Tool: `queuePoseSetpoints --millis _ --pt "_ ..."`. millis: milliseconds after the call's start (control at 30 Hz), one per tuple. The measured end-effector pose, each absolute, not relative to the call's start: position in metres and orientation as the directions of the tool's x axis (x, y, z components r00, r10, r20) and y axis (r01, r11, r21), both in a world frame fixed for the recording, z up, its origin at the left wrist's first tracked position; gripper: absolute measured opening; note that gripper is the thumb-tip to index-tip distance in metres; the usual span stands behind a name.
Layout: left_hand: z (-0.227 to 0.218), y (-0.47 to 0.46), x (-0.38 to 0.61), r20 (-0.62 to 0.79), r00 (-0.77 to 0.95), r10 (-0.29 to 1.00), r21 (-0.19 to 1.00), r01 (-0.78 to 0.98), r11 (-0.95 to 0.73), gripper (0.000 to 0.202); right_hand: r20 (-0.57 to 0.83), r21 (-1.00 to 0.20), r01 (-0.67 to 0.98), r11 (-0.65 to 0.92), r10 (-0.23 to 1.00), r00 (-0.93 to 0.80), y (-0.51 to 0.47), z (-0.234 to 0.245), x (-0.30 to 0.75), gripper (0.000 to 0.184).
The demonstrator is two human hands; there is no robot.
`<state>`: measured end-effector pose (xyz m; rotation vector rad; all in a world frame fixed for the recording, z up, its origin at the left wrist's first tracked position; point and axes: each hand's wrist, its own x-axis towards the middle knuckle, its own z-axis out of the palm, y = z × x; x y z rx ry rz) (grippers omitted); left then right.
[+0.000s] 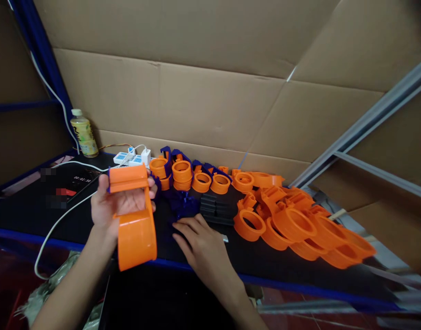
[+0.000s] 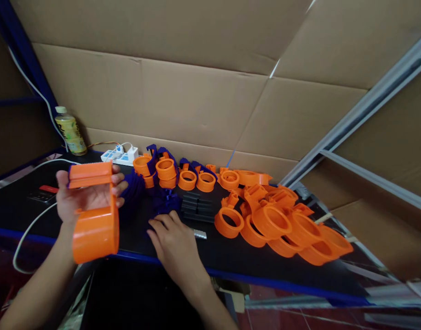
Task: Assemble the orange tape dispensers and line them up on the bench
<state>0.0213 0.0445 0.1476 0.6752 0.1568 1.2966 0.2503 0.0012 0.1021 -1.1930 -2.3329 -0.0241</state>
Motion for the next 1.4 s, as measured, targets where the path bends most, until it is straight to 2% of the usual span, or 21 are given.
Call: queuePoseSetpoints --millis 133,367,467,567,833,1167,1267,1400 --pt "0.159 0.041 0.01 0.283 0.282 0.917 0.511 -0.853 0.105 0.073 0.468 -0.236 0.767 0.597 0.761 -0.449 0.004 0.101 0.23 0.027" --pt "0.162 0.048 0.0 0.211 0.266 0.941 0.522 -0.844 0.122 0.073 0.316 -0.373 0.847 0.38 0.91 -0.269 0.035 0.124 0.168 0.041" --pt "0.158 0.052 0.001 0.183 0.274 0.944 0.527 -0.838 0.141 0.072 0.267 -0.39 0.88 0.271 0.948 -0.174 0.055 0.137 0.146 0.047" --pt "0.156 0.052 0.003 0.151 0.289 0.945 0.53 -0.831 0.17 0.07 0.23 -0.397 0.888 0.232 0.962 -0.148 0.074 0.142 0.135 0.048" --pt "0.152 0.055 0.004 0.128 0.287 0.949 0.563 -0.809 0.169 0.065 0.2 -0.409 0.879 0.245 0.964 -0.175 0.097 0.14 0.134 0.046" --pt "0.155 0.053 0.008 0.137 0.309 0.941 0.558 -0.809 0.185 0.059 0.25 -0.43 0.846 0.316 0.942 -0.224 0.101 0.135 0.13 0.037" --pt "0.157 0.052 0.009 0.137 0.311 0.94 0.561 -0.807 0.185 0.058 0.305 -0.424 0.827 0.368 0.918 -0.252 0.099 0.137 0.133 0.041" --pt "0.157 0.052 0.009 0.12 0.313 0.942 0.567 -0.8 0.194 0.058 0.43 -0.448 0.762 0.467 0.86 -0.274 0.097 0.148 0.14 0.057"
